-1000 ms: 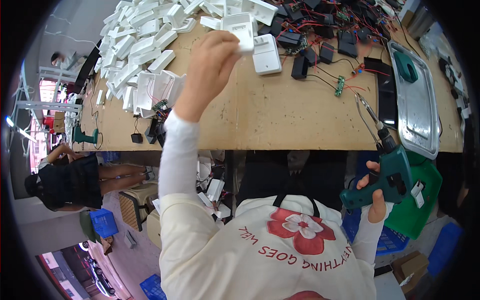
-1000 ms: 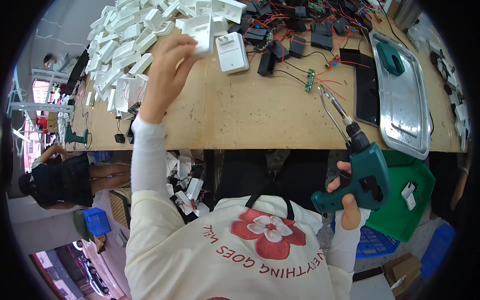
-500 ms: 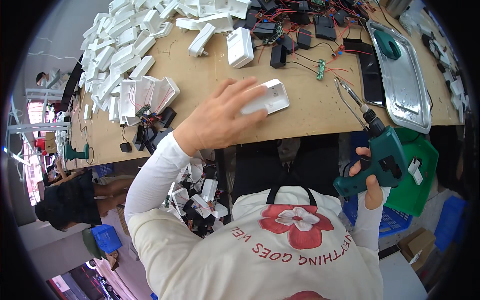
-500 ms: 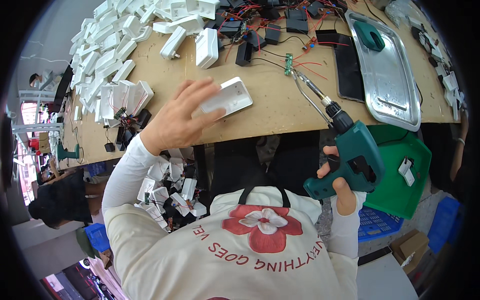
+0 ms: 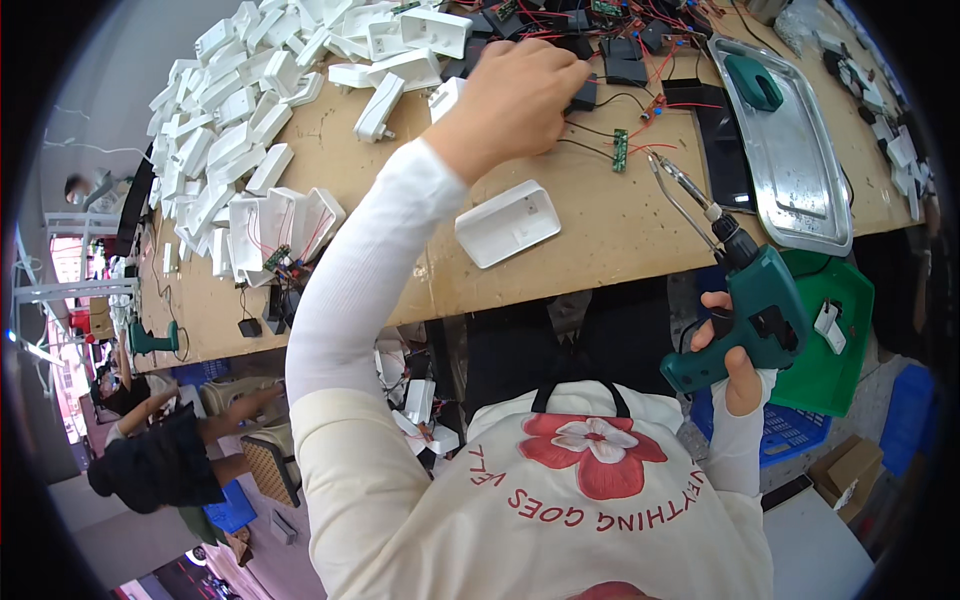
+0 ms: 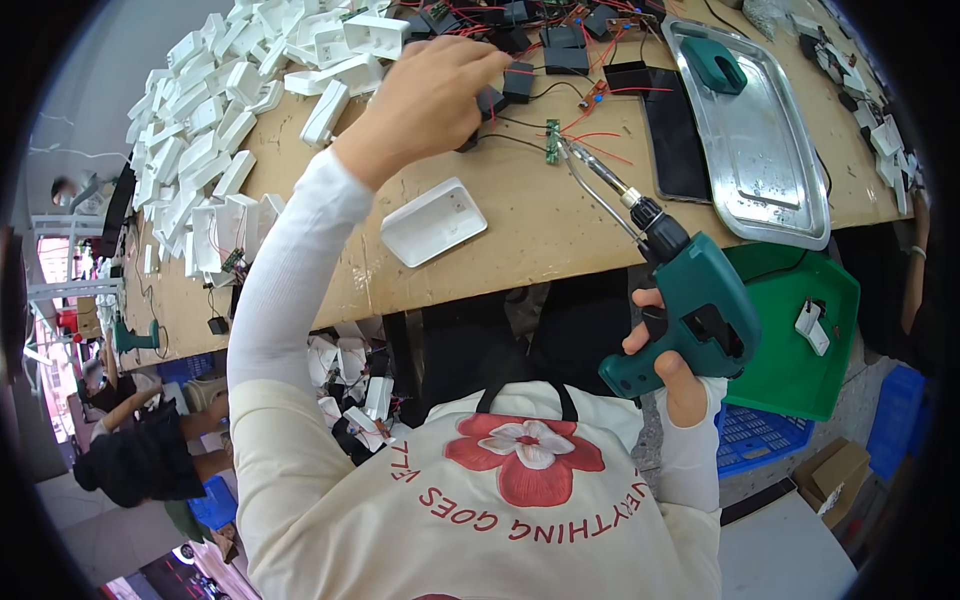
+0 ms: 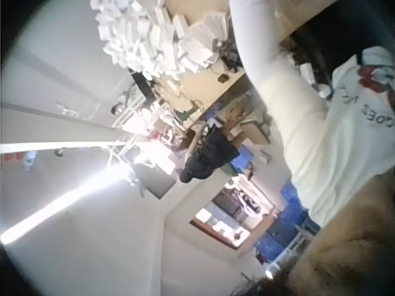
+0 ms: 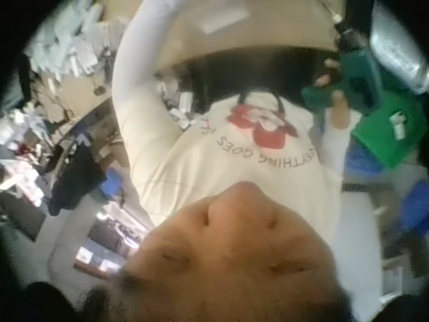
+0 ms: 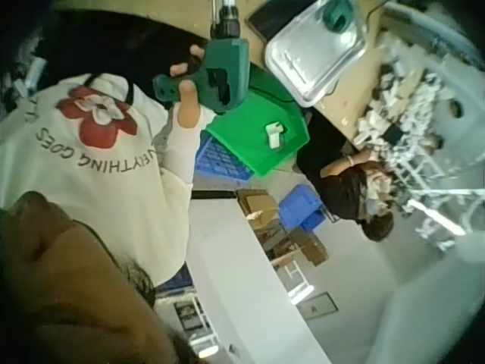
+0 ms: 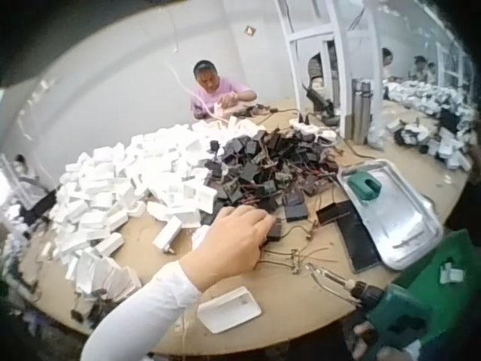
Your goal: The person assembles electrical plug housings by positioning wires into plastic casings by hand and soldering the connections using a handheld soldering gun.
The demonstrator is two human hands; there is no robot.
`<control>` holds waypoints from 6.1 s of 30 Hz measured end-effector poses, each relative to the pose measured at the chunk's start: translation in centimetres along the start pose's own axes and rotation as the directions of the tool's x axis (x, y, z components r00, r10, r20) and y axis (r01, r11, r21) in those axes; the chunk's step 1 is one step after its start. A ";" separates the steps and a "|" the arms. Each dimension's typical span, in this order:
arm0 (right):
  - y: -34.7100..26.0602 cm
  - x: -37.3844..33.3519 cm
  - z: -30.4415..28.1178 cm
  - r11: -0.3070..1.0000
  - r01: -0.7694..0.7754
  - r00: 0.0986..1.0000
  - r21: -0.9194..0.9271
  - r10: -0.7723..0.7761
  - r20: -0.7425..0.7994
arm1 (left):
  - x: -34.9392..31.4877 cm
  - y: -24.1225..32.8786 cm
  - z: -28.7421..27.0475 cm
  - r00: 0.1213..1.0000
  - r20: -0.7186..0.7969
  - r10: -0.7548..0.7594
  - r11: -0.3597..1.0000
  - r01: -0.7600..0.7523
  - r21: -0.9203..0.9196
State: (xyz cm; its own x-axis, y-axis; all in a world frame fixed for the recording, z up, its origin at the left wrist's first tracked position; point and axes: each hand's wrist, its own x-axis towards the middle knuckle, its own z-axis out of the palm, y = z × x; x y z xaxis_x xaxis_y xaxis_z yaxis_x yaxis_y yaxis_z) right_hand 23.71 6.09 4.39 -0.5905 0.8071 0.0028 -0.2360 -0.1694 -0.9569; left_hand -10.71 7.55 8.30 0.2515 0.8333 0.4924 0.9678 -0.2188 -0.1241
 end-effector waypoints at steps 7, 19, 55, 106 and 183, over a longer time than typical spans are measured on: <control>0.6 0.1 -1.5 0.998 0.021 1.000 -0.064 -0.022 -0.012 | 3.8 -0.8 3.0 0.884 0.437 -0.165 0.955 0.033 0.294; 1.0 0.7 -1.4 0.999 -0.003 0.996 0.054 -0.002 0.093 | -2.5 -2.4 -10.0 0.419 -0.336 -0.844 0.416 0.114 -0.902; 4.3 7.3 9.9 0.866 -0.334 0.925 0.372 0.225 0.305 | -13.1 12.5 -2.5 0.801 -0.268 -0.535 0.839 0.466 -0.281; 1.0 -3.0 5.2 0.869 -0.369 0.926 -0.330 0.375 -0.048 | -10.1 11.6 -0.7 0.796 -0.217 -0.565 0.825 0.548 -0.138; 0.4 -2.1 5.8 0.831 -0.309 0.939 -0.462 0.345 -0.006 | -9.0 12.2 -2.2 0.748 -0.160 -0.644 0.762 0.611 -0.215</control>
State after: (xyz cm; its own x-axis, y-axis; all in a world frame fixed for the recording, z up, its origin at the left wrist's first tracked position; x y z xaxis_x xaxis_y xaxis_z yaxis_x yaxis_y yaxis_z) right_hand 20.39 1.01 5.74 -0.6307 0.7026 -0.3296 0.3429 -0.1287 -0.9305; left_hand -1.21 -3.74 4.19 -0.4364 0.6825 0.5863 0.8903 0.2331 0.3913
